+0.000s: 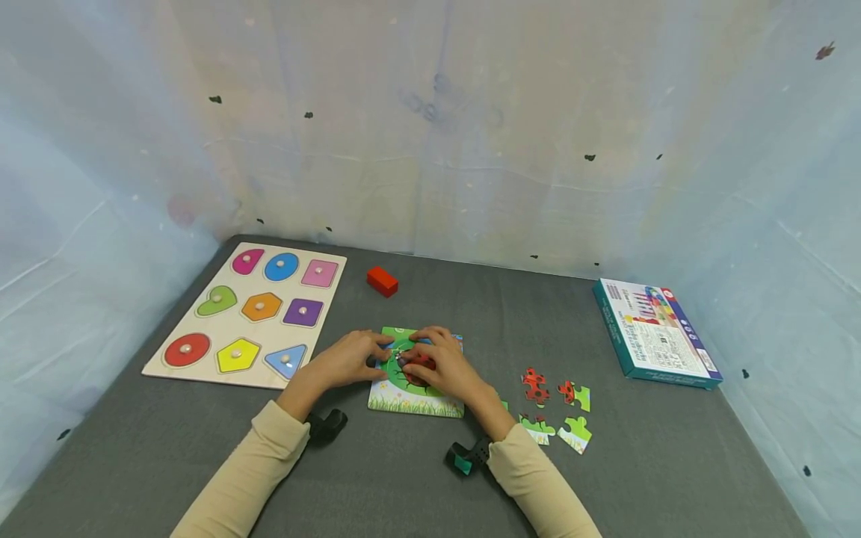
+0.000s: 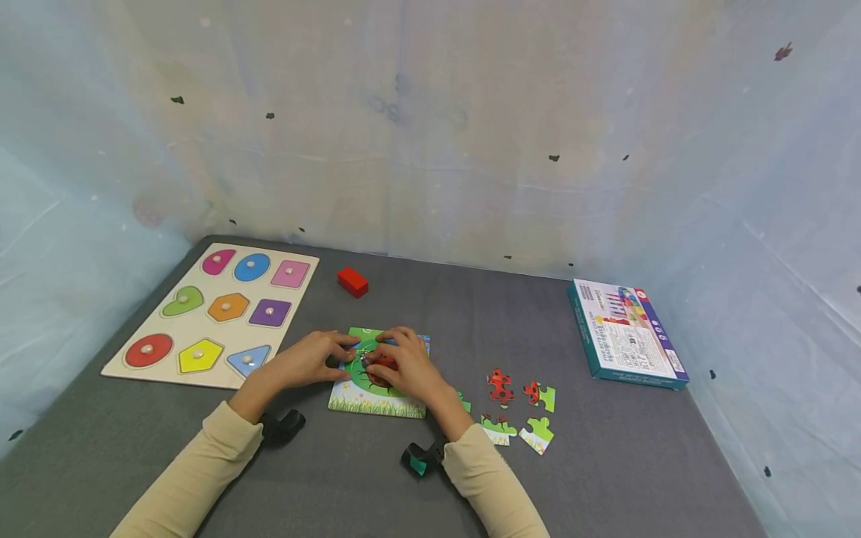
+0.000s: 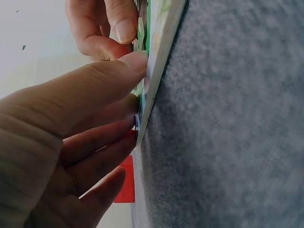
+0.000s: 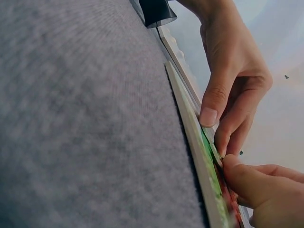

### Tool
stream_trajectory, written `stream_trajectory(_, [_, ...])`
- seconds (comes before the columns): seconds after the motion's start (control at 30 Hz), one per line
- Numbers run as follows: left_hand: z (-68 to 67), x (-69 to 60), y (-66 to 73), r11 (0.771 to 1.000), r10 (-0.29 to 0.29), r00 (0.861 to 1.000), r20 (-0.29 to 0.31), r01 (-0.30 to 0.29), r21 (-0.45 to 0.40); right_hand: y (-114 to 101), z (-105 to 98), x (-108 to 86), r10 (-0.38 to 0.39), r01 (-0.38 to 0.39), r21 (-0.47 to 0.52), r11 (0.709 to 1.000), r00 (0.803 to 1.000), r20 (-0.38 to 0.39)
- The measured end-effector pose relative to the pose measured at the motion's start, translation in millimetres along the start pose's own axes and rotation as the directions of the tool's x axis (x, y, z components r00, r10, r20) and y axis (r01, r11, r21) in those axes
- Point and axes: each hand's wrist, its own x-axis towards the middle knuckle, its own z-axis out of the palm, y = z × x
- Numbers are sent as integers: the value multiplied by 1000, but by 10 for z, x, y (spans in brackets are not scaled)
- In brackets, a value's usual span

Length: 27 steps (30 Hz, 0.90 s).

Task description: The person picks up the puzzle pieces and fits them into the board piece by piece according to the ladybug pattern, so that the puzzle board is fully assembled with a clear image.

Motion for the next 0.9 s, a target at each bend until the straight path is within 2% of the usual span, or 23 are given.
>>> stream_trajectory(0.27, [-1,3,34,1000,12,1000,-7,-12,25,16,32,-5,-10,9,-45,999,1000,-22])
stream_trajectory(0.5, [30,3,56,998,14,999,-31,-12,68,-10,41,-5,52,-51,-76,996,999,3])
stream_trajectory(0.57, [49,2,49,997,34,999,-40,-31,67,-16,42,-4,62,-61,-71,996,998,7])
stream_trajectory(0.67, [71,3,31,997,75,997,-8,-75,18,-20,43,-3,54,-54,-81,995,999,5])
stream_trajectory(0.73, [71,-1,22,995,88,996,33,-86,-53,-19,43,-2,45,-44,-88,995,999,5])
stream_trajectory(0.9, [43,-22,12,975,62,990,130,-32,-218,-18,34,0,29,-28,-93,995,999,17])
